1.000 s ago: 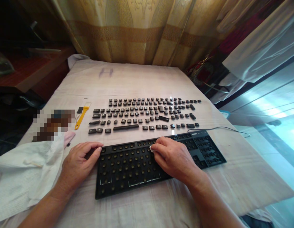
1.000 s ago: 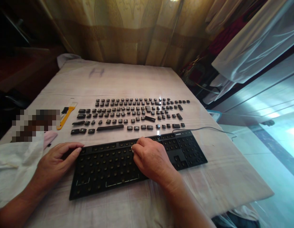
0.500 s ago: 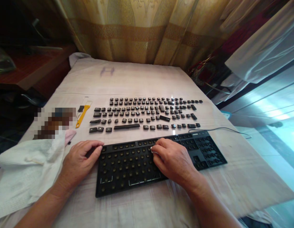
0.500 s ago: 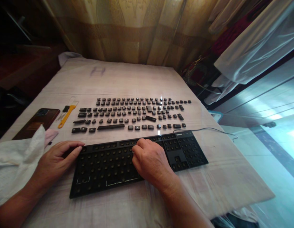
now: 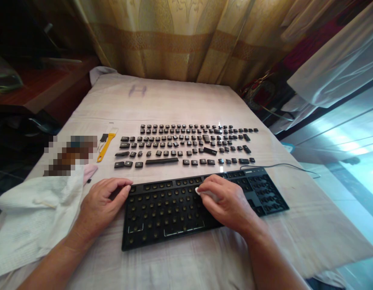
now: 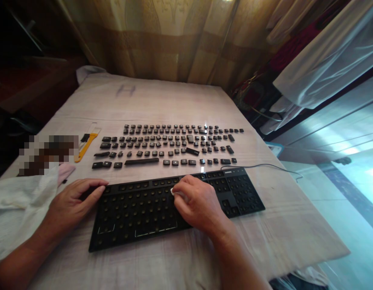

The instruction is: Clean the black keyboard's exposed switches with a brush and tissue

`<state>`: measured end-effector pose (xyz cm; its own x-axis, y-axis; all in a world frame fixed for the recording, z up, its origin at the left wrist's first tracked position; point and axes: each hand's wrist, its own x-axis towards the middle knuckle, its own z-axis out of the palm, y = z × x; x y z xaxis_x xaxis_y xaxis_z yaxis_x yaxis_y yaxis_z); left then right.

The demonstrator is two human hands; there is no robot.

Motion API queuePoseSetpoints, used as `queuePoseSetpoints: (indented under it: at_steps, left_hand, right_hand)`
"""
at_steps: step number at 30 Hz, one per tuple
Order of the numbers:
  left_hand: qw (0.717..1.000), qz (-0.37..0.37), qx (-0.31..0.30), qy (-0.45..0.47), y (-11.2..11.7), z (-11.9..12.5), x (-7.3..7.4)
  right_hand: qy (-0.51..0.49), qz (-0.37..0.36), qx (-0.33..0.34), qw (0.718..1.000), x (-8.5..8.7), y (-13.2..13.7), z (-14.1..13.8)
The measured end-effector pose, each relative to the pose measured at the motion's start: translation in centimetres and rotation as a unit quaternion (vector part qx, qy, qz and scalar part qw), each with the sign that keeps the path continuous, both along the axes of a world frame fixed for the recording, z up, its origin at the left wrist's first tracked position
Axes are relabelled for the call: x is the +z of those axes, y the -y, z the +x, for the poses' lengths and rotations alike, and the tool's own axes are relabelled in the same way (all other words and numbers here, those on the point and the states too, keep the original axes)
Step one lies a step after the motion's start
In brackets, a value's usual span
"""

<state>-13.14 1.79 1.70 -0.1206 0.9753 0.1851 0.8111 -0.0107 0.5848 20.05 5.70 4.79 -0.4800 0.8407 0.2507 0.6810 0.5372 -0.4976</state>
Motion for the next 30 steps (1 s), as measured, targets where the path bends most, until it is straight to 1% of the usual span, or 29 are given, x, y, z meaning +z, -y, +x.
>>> queuePoseSetpoints:
  at_steps: [2, 4, 9, 17, 25, 27, 30]
  left_hand:
    - [1.0, 0.004, -0.006, -0.002, 0.0, -0.1, 0.0]
    - [1.0, 0.006, -0.008, -0.005, -0.1, -0.2, -0.1]
    - [1.0, -0.005, -0.006, -0.011, -0.1, -0.2, -0.1]
    - [1.0, -0.008, -0.001, -0.025, -0.1, -0.2, 0.0]
    - [0.999, -0.016, 0.001, -0.031, -0.1, -0.1, 0.3]
    - [0.999, -0.019, 0.005, -0.026, 0.0, -0.2, 0.3]
    - [1.0, -0.02, 0.01, -0.021, -0.1, -0.2, 0.2]
  right_hand:
    - [-0.033, 0.009, -0.028, 0.999, -0.3, -0.3, 0.7]
    - [-0.031, 0.018, -0.044, 0.998, -0.6, -0.5, 1.1]
    - [0.011, 0.03, -0.036, 0.999, -1.0, -0.6, 0.8]
    - [0.08, 0.037, -0.03, 0.996, -0.5, -0.4, 0.2]
    - [0.121, -0.004, -0.03, 0.992, 0.1, 0.0, -0.3]
    - [0.106, -0.015, -0.023, 0.994, 0.2, 0.0, 0.0]
    - [0.01, -0.026, -0.017, 0.999, 0.3, -0.3, 1.1]
